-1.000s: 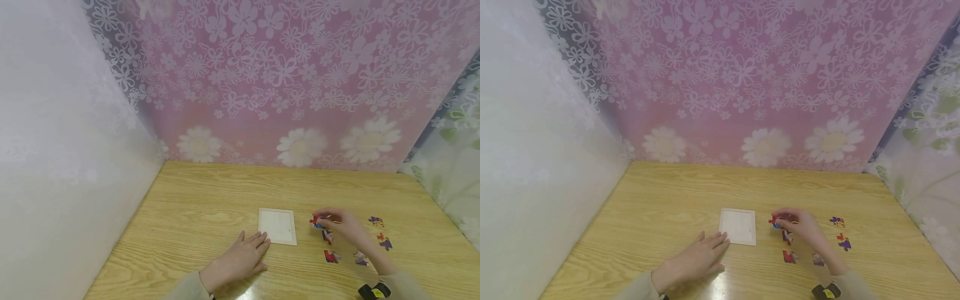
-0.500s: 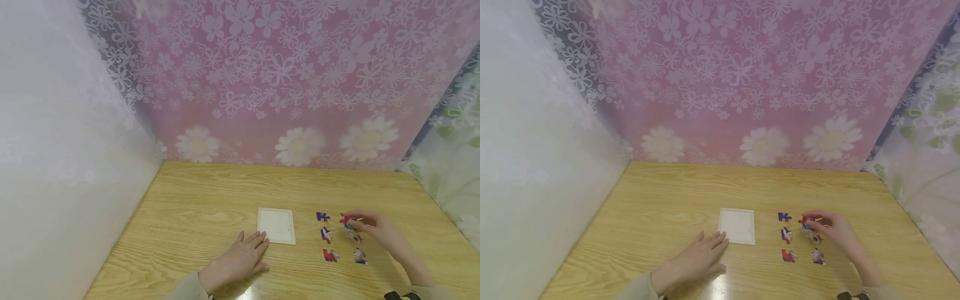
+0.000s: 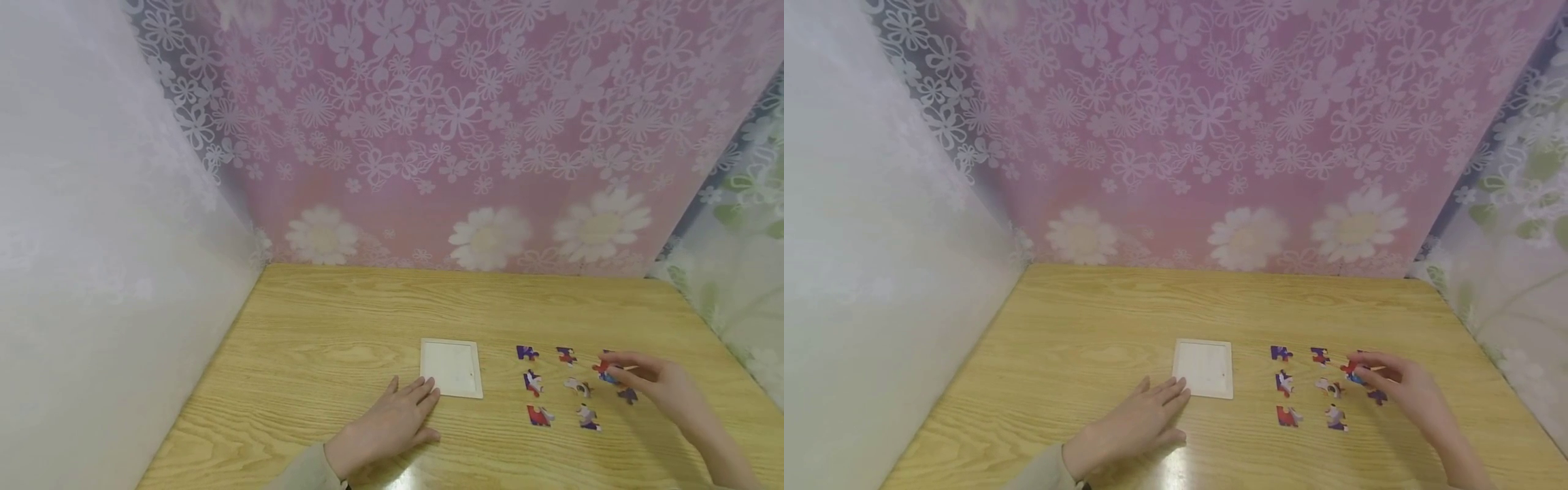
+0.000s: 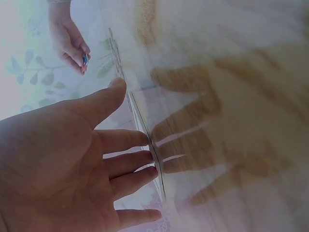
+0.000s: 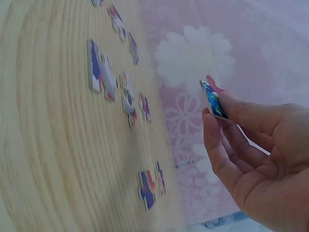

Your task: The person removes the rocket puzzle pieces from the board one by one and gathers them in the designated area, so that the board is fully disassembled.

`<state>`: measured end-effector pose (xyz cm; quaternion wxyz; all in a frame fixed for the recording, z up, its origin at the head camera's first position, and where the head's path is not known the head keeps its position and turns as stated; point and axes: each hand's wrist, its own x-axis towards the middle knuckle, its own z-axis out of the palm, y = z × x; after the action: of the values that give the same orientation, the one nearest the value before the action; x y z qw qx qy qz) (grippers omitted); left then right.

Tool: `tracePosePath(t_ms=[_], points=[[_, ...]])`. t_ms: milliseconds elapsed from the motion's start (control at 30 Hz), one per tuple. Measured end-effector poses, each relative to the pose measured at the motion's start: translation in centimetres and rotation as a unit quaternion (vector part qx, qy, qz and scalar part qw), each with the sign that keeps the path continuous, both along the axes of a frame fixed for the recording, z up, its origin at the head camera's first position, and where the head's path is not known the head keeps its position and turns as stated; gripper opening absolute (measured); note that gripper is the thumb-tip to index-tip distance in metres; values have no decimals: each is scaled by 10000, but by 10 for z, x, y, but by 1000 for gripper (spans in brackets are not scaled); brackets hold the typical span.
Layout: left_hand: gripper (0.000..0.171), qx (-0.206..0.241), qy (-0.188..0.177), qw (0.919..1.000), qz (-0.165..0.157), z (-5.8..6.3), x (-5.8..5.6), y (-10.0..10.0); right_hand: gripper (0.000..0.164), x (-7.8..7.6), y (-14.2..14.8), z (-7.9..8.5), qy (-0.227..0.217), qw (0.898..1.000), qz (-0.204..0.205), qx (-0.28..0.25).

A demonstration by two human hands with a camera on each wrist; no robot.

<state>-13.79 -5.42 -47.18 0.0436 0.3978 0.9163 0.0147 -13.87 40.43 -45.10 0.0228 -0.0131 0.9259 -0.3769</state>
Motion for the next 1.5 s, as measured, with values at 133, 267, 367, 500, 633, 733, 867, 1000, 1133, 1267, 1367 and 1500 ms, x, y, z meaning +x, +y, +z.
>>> tracePosePath(t_ms=[133,267,367,500,633,733,867,1000,1133,1267,1367,1500], points=[[71,18,16,10000,-28,-2,0,0,43,5,12,-3,-138,9999,-76,49],[70,38,6,10000,-38,-3,-1,-1,43,9,18,-5,-156,9998,-88,79],[70,54,-36,10000,-30,-3,-1,-1,44,13,21,-8,-172,9997,-100,118],[70,56,2,10000,-54,-2,0,-1,44,18,23,-13,-273,9995,-89,149],[70,61,11,10000,-67,-2,0,-1,47,25,27,-20,-512,9981,-107,335],[70,53,-36,10000,-48,-2,0,0,50,28,31,-25,-785,9961,-74,393],[70,48,-110,9999,-16,-4,-1,0,50,31,36,-31,-1140,9928,55,377],[70,77,-99,9999,-14,-4,-1,-1,47,32,38,-36,-1226,9905,218,587],[70,93,0,9999,-50,-5,0,-2,45,32,39,-39,-1160,9896,315,786],[70,97,10,9999,-65,-4,0,-2,43,31,40,-40,-1061,9904,330,827],[70,88,20,9999,-79,-3,0,-2,40,31,40,-40,-933,9903,345,966],[70,75,17,9999,-80,-2,0,-2,36,32,40,-41,-701,9900,468,1128]])
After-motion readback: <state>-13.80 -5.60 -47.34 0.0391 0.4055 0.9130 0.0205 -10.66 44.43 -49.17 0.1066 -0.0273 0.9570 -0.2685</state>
